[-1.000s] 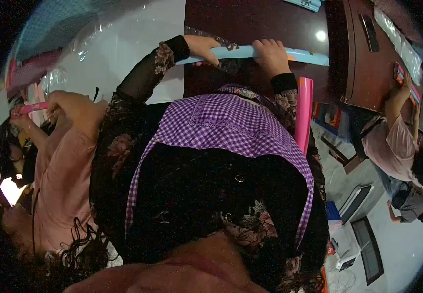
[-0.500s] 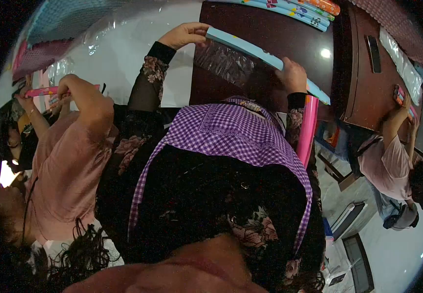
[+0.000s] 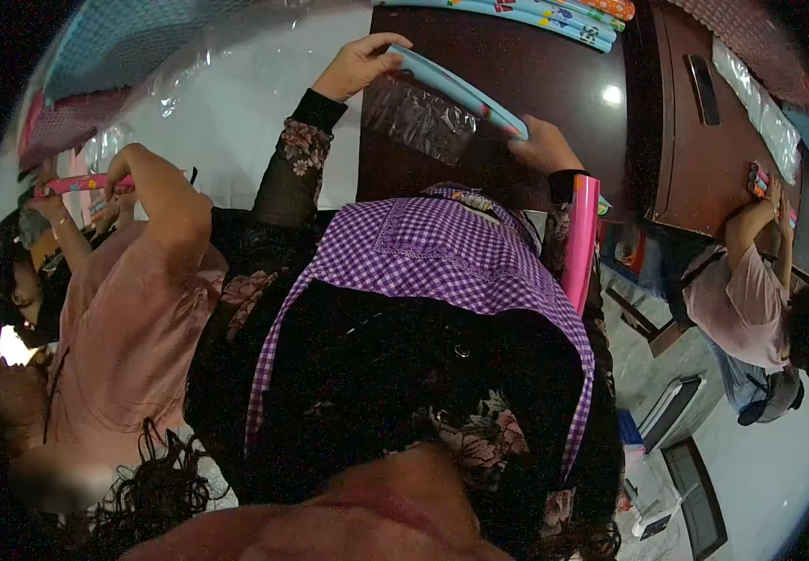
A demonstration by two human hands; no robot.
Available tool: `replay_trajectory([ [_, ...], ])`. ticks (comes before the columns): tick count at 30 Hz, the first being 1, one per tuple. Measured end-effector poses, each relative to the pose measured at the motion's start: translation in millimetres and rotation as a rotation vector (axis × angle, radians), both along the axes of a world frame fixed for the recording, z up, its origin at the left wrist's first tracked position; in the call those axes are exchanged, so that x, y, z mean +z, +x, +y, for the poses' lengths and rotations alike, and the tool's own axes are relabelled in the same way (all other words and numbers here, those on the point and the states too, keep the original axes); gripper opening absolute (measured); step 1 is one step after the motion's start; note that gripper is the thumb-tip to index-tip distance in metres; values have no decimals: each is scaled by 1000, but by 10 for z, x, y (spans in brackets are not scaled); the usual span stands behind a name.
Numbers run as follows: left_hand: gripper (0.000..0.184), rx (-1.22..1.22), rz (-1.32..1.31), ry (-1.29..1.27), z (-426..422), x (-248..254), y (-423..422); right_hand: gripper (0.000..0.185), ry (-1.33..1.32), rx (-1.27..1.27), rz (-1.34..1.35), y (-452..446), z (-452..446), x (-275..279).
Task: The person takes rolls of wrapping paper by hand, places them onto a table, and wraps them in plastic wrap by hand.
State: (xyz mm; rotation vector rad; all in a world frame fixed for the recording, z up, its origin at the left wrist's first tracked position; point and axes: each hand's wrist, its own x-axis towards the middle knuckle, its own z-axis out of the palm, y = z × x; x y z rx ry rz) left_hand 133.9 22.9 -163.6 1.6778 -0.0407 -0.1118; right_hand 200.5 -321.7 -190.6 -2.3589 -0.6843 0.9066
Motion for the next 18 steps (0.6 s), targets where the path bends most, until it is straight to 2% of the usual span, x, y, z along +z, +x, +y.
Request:
replay_trajectory([
  [1, 28, 16, 39, 72, 6, -24, 0, 33, -6, -12, 1, -12, 9, 29],
  [2, 25, 79, 29, 17, -14, -62, -11, 35, 5, 4, -10, -35, 32, 71],
  [4, 27, 243, -129, 223, -63, -310, 20, 37, 3, -4, -17, -54, 33, 40],
  [5, 29, 351, -336, 554, -137, -248, 30, 38, -25, 8, -33, -16, 3, -45],
  [7, 29, 506, -639, 940, -358, 34, 25, 38, -36, -42, 5, -49, -50, -74],
  [8, 31, 393, -633, 941, -526, 225, -8, 38, -50, -75, 1, -24, -91, -120],
  [10, 34, 181, -531, 526, -1005, 619, -106, 39, -28, -26, 66, 39, -153, -230],
  [12, 40, -65, -349, 129, -1368, 888, -221, 40, -49, 0, -6, 19, -209, -299],
  [13, 49, -150, -327, 55, -1470, 965, -246, 40, -60, -29, -28, 6, -240, -326],
  [15, 61, -281, -678, 275, -1628, 1161, -142, 41, -87, -104, -94, -48, -254, -177],
  [16, 72, -461, -724, 317, -1681, 1324, -96, 41, -102, -129, -127, -94, -240, -93],
  [18, 80, -617, -917, 455, -1847, 1479, -21, 41, -140, -164, -168, -243, -148, 117],
])
